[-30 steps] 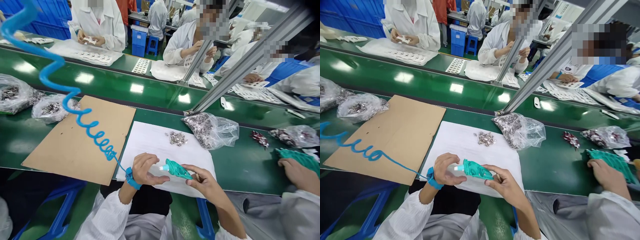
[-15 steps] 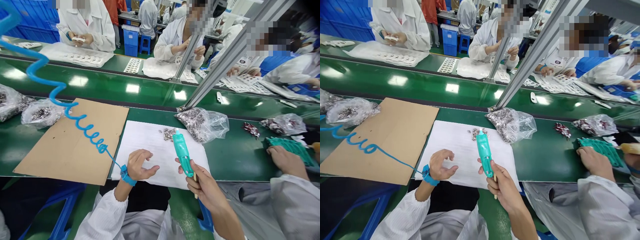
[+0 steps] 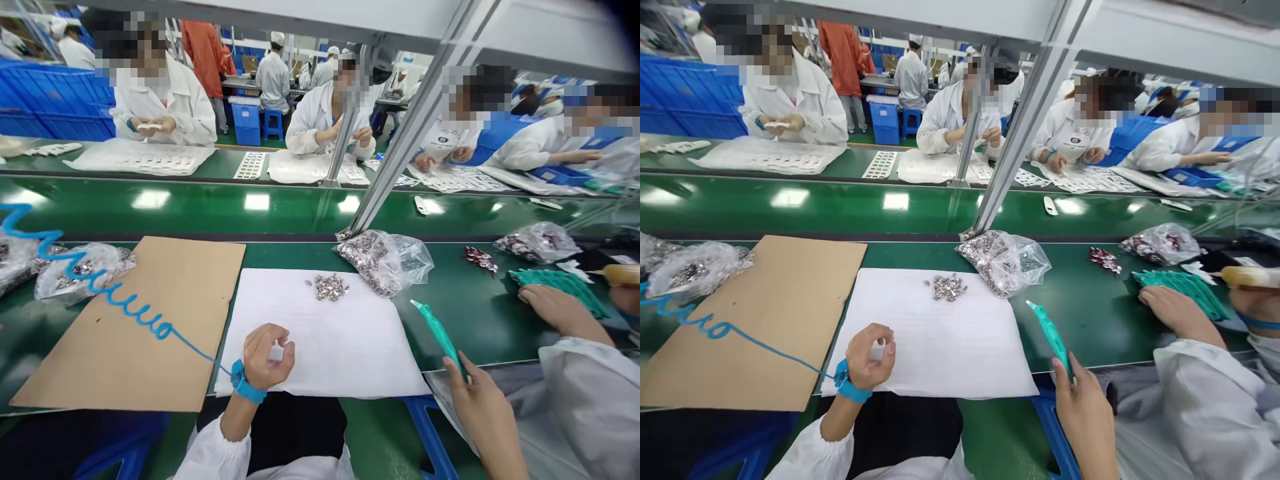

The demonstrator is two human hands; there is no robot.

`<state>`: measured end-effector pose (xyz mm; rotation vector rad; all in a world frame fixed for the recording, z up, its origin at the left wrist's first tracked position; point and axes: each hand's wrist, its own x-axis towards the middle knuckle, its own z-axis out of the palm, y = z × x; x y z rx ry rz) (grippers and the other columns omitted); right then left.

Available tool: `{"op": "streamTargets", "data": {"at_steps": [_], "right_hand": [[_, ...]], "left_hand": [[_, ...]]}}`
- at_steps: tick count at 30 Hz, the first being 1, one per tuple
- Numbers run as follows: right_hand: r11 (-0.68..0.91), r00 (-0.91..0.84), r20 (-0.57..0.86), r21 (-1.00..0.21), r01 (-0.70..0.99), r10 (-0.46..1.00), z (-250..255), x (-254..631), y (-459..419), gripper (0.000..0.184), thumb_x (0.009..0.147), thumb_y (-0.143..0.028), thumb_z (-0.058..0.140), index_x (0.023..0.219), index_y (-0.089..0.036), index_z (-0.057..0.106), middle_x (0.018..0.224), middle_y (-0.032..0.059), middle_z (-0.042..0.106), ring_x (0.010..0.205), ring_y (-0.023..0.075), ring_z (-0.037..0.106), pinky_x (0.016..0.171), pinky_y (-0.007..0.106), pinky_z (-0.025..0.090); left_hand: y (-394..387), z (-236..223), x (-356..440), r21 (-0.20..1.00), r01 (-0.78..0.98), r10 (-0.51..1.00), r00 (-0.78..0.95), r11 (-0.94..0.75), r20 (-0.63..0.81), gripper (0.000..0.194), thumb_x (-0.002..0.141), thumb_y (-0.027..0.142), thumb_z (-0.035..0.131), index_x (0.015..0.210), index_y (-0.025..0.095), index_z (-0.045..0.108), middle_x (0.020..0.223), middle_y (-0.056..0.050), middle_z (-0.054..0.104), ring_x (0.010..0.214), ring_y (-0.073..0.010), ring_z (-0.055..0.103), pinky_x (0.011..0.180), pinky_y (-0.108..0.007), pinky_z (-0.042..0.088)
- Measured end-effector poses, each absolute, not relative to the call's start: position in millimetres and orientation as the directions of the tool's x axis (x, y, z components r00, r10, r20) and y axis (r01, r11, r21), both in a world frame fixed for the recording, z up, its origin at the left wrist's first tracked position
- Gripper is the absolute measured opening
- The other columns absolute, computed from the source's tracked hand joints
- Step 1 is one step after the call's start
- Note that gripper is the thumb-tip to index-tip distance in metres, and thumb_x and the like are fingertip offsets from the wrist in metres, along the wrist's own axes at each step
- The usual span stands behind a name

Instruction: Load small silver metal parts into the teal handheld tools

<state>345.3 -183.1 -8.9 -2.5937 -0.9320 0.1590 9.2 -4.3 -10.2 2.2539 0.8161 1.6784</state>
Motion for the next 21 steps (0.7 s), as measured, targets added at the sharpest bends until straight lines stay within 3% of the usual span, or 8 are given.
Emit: {"op": "streamTargets", "data": {"at_steps": [3, 8, 17, 21], "right_hand": [[-0.771, 0.818, 0.088, -0.289, 0.567, 0.569, -22, 362, -170, 0.075, 0.091, -0.063, 0.026, 0.130, -0.008, 0.059, 0.113, 0.0230, 0.063, 0.096, 0.0447, 0.060, 0.075, 0.051, 0.048], [-0.809, 0.856, 0.148, -0.280, 0.517, 0.496, -30, 386, -131, 0.063, 0.093, -0.054, 0.034, 0.131, -0.009, 0.057, 0.116, 0.0233, 0.061, 0.098, 0.0432, 0.061, 0.076, 0.049, 0.049], [-0.800, 0.842, 0.017, -0.302, 0.518, 0.539, -25, 435, -95, 0.061, 0.083, -0.052, 0.059, 0.125, -0.008, 0.063, 0.114, 0.0204, 0.065, 0.102, 0.0426, 0.061, 0.080, 0.046, 0.049], [-0.669, 0.751, 0.228, -0.349, 0.657, 0.619, 13, 415, -89, 0.051, 0.086, -0.054, 0.047, 0.113, -0.017, 0.068, 0.107, 0.0149, 0.068, 0.092, 0.0388, 0.064, 0.074, 0.044, 0.048]], "left_hand": [[-4, -7, 9, 0.477, 0.310, 0.547, 0.199, -0.822, 0.813, 0.011, 0.084, 0.012, 0.053, 0.093, 0.017, 0.055, 0.064, 0.001, 0.057, 0.055, -0.0110, 0.051, 0.053, -0.022, 0.044], [-3, -2, 9, 0.473, 0.328, 0.552, 0.213, -0.818, 0.806, 0.011, 0.084, 0.010, 0.052, 0.092, 0.018, 0.055, 0.061, 0.003, 0.053, 0.053, -0.0107, 0.050, 0.051, -0.021, 0.043], [-4, 3, 12, 0.390, 0.372, 0.471, 0.159, -0.843, 0.868, 0.016, 0.081, 0.003, 0.052, 0.084, 0.018, 0.054, 0.060, 0.001, 0.055, 0.051, -0.0113, 0.050, 0.049, -0.023, 0.041], [-4, 16, 11, 0.315, 0.397, 0.380, 0.095, -0.862, 0.920, 0.016, 0.081, 0.003, 0.052, 0.086, 0.017, 0.056, 0.060, 0.000, 0.057, 0.050, -0.0116, 0.051, 0.046, -0.023, 0.042]]}}
